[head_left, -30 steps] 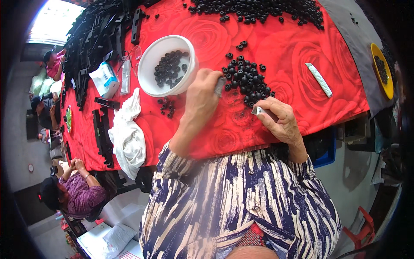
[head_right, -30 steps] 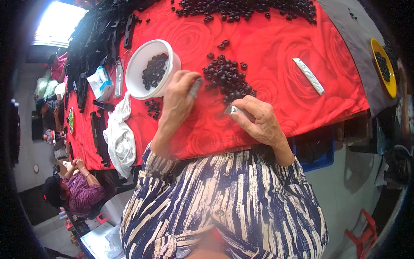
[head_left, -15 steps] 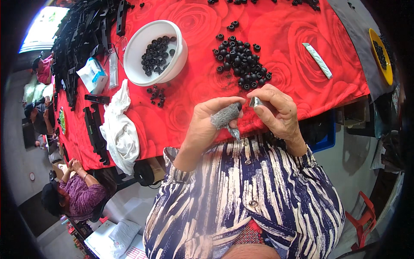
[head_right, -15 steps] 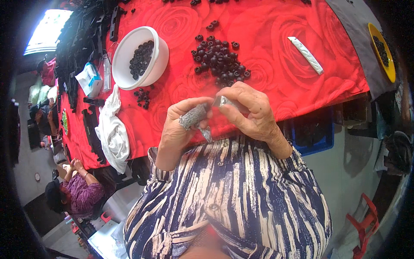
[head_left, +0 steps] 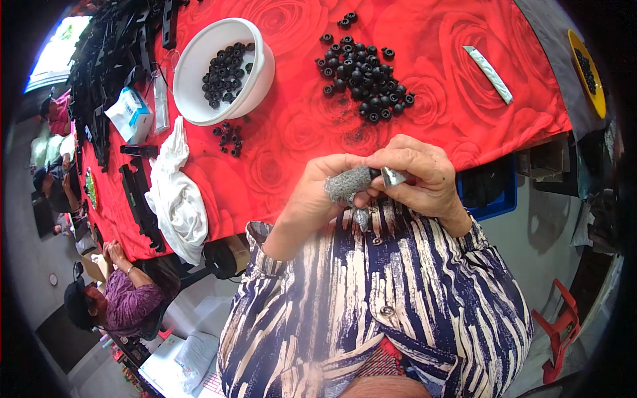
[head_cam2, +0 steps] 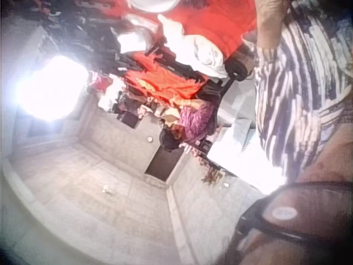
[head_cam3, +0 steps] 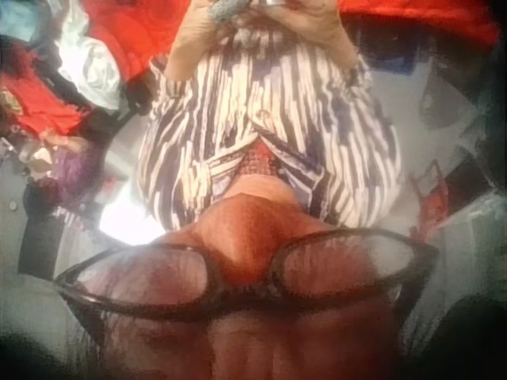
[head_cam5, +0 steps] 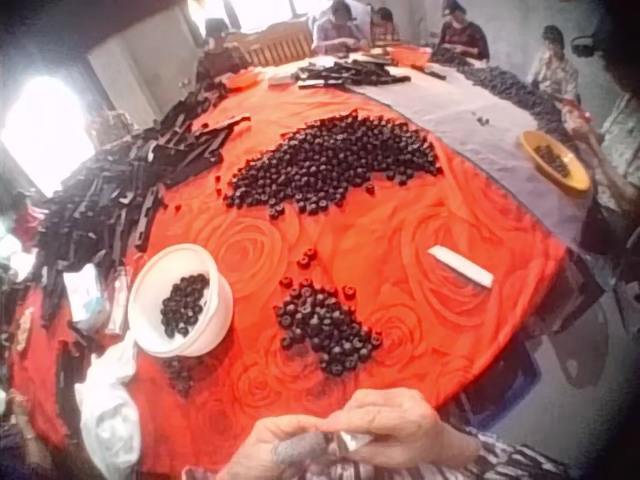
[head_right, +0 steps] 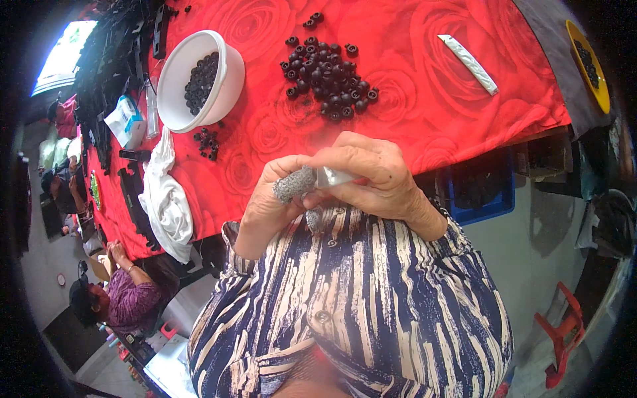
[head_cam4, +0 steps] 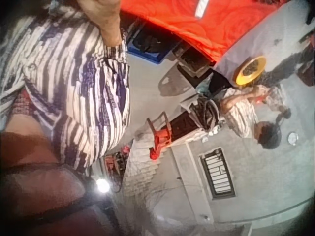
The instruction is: The person trims small plastic pieces one by one using a small blade, scraping around each piece and placing the trimmed pieces into a white bowl.
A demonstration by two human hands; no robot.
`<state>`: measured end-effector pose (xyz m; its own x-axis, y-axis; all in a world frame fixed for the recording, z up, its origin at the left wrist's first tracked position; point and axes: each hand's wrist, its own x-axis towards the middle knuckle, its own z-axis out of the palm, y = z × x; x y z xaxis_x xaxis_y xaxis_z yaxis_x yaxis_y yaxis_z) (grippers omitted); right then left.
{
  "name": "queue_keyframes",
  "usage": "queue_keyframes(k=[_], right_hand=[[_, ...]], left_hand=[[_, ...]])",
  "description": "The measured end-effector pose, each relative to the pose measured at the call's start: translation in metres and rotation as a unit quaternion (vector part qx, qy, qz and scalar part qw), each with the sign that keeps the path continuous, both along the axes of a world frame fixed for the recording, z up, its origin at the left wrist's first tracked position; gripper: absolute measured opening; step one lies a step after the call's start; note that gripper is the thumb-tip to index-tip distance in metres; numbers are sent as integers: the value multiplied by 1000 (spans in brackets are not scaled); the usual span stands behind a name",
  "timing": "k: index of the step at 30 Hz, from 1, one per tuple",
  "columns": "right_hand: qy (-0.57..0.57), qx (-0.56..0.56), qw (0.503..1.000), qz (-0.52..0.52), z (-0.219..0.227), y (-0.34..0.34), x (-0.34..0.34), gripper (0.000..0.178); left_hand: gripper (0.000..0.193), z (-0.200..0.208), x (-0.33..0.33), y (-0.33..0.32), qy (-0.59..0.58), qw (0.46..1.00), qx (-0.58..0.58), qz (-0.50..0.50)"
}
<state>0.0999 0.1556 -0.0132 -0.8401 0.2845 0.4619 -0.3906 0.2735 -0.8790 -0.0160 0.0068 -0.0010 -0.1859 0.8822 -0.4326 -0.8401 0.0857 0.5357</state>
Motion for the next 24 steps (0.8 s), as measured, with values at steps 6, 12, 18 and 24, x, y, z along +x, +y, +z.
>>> queue_keyframes(k=[6,12,18,24], right_hand=[[99,11,995,-2,3,-5,3,29],[161,52,985,-17,8,-5,6,27],[150,60,987,1,12,-4,13,41],[165,58,984,-22,11,-5,13,44]], left_hand=[[19,14,5,-4,-16,999,-2,-47],[19,14,7,-5,-26,995,46,-79],[20,17,12,-5,-31,995,54,-81],[24,17,17,-6,-27,997,47,-46]])
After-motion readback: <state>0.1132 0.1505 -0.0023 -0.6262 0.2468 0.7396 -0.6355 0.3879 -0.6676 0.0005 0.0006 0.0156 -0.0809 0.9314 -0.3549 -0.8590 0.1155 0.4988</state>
